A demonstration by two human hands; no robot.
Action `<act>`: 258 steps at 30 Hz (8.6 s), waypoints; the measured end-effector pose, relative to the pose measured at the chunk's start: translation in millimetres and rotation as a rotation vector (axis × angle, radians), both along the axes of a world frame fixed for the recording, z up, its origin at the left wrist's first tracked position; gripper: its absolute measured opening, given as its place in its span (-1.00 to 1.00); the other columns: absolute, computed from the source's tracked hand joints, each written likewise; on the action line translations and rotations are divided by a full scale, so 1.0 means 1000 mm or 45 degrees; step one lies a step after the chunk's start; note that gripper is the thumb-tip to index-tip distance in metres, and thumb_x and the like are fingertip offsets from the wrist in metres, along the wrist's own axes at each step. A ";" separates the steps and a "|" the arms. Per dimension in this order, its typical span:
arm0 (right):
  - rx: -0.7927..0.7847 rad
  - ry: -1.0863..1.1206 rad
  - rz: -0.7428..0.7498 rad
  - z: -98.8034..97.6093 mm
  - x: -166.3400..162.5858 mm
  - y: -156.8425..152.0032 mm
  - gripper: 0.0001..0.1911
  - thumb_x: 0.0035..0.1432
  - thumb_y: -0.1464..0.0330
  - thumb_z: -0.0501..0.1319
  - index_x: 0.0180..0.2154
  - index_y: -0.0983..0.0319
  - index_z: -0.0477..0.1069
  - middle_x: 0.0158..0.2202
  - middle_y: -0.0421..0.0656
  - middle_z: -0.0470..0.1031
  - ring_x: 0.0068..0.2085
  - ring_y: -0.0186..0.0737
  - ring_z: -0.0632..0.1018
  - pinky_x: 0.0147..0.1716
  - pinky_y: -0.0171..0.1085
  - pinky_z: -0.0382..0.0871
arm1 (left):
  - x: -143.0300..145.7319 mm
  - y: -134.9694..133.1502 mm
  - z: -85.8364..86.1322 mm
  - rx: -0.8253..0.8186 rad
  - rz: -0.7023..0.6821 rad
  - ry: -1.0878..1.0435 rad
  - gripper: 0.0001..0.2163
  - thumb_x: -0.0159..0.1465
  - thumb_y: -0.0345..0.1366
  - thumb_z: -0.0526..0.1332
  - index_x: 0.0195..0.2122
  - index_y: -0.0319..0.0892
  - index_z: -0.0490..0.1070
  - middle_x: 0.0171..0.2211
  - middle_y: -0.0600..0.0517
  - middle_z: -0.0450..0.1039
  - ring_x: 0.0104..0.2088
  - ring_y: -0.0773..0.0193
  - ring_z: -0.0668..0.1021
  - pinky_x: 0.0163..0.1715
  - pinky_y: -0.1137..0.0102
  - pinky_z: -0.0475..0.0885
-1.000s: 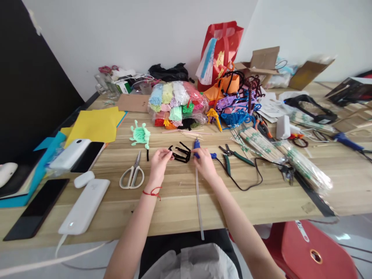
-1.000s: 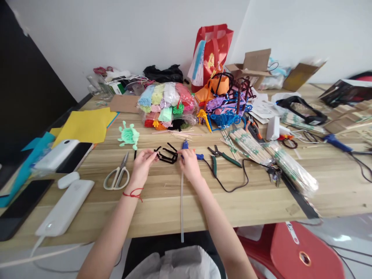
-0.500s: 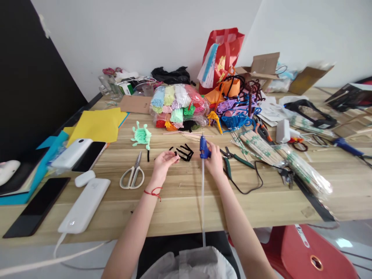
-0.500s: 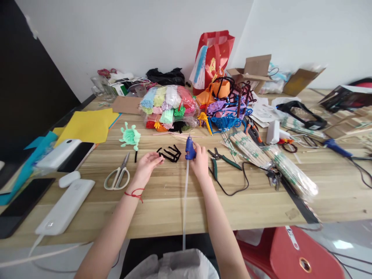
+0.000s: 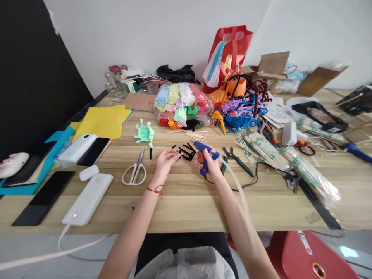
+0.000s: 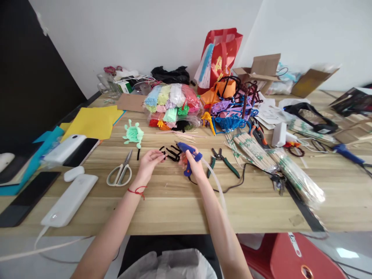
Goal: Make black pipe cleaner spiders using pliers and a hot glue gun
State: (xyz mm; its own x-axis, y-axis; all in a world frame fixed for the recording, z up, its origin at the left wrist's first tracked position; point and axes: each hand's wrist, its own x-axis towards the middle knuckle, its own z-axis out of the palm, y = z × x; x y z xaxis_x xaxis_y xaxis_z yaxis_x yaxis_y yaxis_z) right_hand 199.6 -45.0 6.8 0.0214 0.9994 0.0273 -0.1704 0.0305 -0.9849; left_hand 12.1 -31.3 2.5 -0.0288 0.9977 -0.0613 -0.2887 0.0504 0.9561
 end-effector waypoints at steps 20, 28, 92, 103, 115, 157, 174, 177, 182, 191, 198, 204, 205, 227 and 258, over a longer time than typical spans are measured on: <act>-0.217 0.066 0.074 0.016 0.000 -0.012 -0.47 0.02 -0.01 0.23 -0.06 0.17 0.46 -0.61 -0.28 0.35 -0.62 -0.37 0.38 -0.65 -0.39 0.24 | -0.001 0.001 -0.002 -0.066 -0.024 -0.083 -0.63 -0.08 -0.24 0.46 -0.31 -0.24 0.38 -0.31 -0.09 0.60 -0.38 0.27 0.61 -0.31 0.38 0.44; -0.249 0.055 0.091 0.018 -0.001 -0.013 -0.50 0.04 0.00 0.22 -0.06 0.14 0.48 -0.62 -0.29 0.36 -0.62 -0.39 0.37 -0.62 -0.40 0.21 | -0.001 0.001 -0.001 -0.078 -0.033 -0.131 -0.65 -0.09 -0.29 0.47 -0.32 -0.24 0.39 -0.34 -0.05 0.60 -0.41 0.32 0.60 -0.35 0.43 0.43; -0.070 -0.026 0.120 0.017 -0.001 -0.011 -0.49 0.03 0.02 0.21 -0.05 0.15 0.47 -0.53 -0.20 0.46 -0.48 -0.25 0.50 -0.45 -0.29 0.39 | 0.000 0.002 0.002 -0.109 0.023 -0.216 -0.66 -0.12 -0.34 0.47 -0.35 -0.22 0.40 -0.35 0.01 0.58 -0.35 0.34 0.58 -0.32 0.45 0.43; -0.117 -0.072 0.140 0.019 0.000 -0.014 -0.51 0.04 0.03 0.22 -0.07 0.17 0.50 -0.57 -0.21 0.43 -0.53 -0.28 0.44 -0.48 -0.31 0.37 | -0.005 0.005 0.004 -0.106 0.102 -0.357 -0.63 -0.15 -0.38 0.47 -0.35 -0.19 0.35 -0.40 0.09 0.51 -0.36 0.38 0.56 -0.26 0.44 0.45; -0.148 -0.122 0.124 0.019 -0.001 -0.012 -0.48 -0.01 -0.01 0.23 -0.10 0.18 0.51 -0.58 -0.22 0.39 -0.58 -0.31 0.38 -0.53 -0.30 0.35 | -0.004 0.005 0.005 -0.040 0.101 -0.274 -0.61 -0.15 -0.34 0.47 -0.34 -0.17 0.33 -0.41 0.10 0.50 -0.35 0.38 0.55 -0.27 0.46 0.43; -0.110 -0.181 0.140 0.017 0.001 -0.012 -0.46 0.05 0.00 0.20 -0.04 0.20 0.50 -0.62 -0.24 0.39 -0.63 -0.34 0.33 -0.58 -0.33 0.25 | -0.003 0.005 0.005 -0.043 0.124 -0.338 -0.63 -0.15 -0.40 0.47 -0.36 -0.19 0.34 -0.42 0.12 0.52 -0.37 0.41 0.55 -0.26 0.49 0.41; -0.095 -0.171 0.138 0.016 0.002 -0.012 -0.48 0.07 0.02 0.21 -0.03 0.20 0.50 -0.64 -0.24 0.38 -0.63 -0.36 0.31 -0.60 -0.35 0.22 | -0.003 0.004 0.004 -0.017 0.117 -0.330 -0.63 -0.15 -0.38 0.48 -0.37 -0.18 0.34 -0.42 0.12 0.50 -0.37 0.42 0.55 -0.26 0.49 0.42; -0.107 -0.184 0.146 0.017 0.002 -0.011 -0.46 0.06 0.00 0.20 -0.04 0.20 0.50 -0.66 -0.25 0.36 -0.64 -0.35 0.31 -0.60 -0.35 0.22 | -0.003 0.004 0.004 -0.016 0.114 -0.329 -0.64 -0.14 -0.38 0.48 -0.37 -0.17 0.34 -0.42 0.13 0.50 -0.37 0.42 0.55 -0.26 0.49 0.42; -0.093 -0.176 0.153 0.018 0.002 -0.012 -0.48 0.07 0.02 0.20 -0.04 0.20 0.51 -0.68 -0.27 0.33 -0.65 -0.36 0.30 -0.62 -0.36 0.20 | -0.003 0.005 0.004 -0.016 0.126 -0.333 -0.63 -0.16 -0.39 0.48 -0.38 -0.18 0.34 -0.43 0.13 0.50 -0.39 0.44 0.54 -0.30 0.51 0.42; -0.132 -0.165 0.132 0.018 0.001 -0.013 -0.49 0.04 0.01 0.22 -0.07 0.18 0.52 -0.66 -0.27 0.30 -0.63 -0.37 0.27 -0.64 -0.37 0.18 | -0.003 0.004 0.005 -0.015 0.113 -0.338 -0.63 -0.14 -0.39 0.48 -0.37 -0.18 0.33 -0.42 0.12 0.51 -0.39 0.43 0.55 -0.29 0.51 0.42; -0.153 -0.201 0.129 0.016 0.001 -0.011 -0.46 0.02 -0.01 0.22 -0.06 0.19 0.52 -0.63 -0.24 0.37 -0.65 -0.35 0.28 -0.64 -0.35 0.20 | -0.003 0.005 0.004 -0.011 0.118 -0.334 -0.63 -0.13 -0.40 0.47 -0.36 -0.19 0.33 -0.42 0.12 0.50 -0.37 0.42 0.55 -0.26 0.48 0.42; -0.110 -0.137 0.138 0.014 0.002 -0.010 -0.50 0.03 0.01 0.24 -0.09 0.18 0.53 -0.62 -0.23 0.41 -0.64 -0.36 0.32 -0.63 -0.35 0.22 | -0.004 0.005 0.003 -0.012 0.119 -0.328 -0.64 -0.12 -0.40 0.47 -0.35 -0.19 0.33 -0.43 0.13 0.50 -0.37 0.42 0.55 -0.24 0.47 0.42; -0.104 -0.128 0.144 0.014 0.001 -0.010 -0.50 0.03 0.01 0.24 -0.09 0.19 0.53 -0.61 -0.23 0.42 -0.64 -0.35 0.33 -0.62 -0.35 0.24 | -0.004 0.005 0.003 -0.012 0.119 -0.329 -0.63 -0.13 -0.39 0.47 -0.36 -0.19 0.33 -0.44 0.13 0.49 -0.37 0.41 0.55 -0.24 0.47 0.42; -0.046 -0.094 0.088 0.017 0.000 -0.011 -0.51 0.04 0.04 0.24 -0.07 0.19 0.52 -0.55 -0.20 0.48 -0.51 -0.26 0.46 -0.37 -0.26 0.42 | -0.004 0.006 0.003 -0.020 0.142 -0.332 -0.63 -0.14 -0.38 0.47 -0.37 -0.19 0.32 -0.43 0.13 0.50 -0.37 0.42 0.56 -0.27 0.49 0.42; -0.044 -0.123 0.056 0.009 0.002 -0.009 -0.55 0.05 0.06 0.26 -0.09 0.17 0.53 -0.49 -0.17 0.54 -0.48 -0.25 0.49 -0.36 -0.28 0.43 | -0.005 0.005 0.002 -0.025 0.118 -0.341 -0.65 -0.12 -0.40 0.45 -0.35 -0.19 0.34 -0.42 0.11 0.52 -0.41 0.41 0.55 -0.29 0.47 0.41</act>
State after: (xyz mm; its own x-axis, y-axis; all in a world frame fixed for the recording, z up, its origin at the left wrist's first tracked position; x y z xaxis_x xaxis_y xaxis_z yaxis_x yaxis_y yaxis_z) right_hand 201.9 -54.4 15.9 -0.0234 0.9997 -0.0077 -0.0750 -0.0094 -0.9971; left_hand 7.0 -26.7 4.9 -0.0997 0.9901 -0.0986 -0.5353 0.0302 0.8441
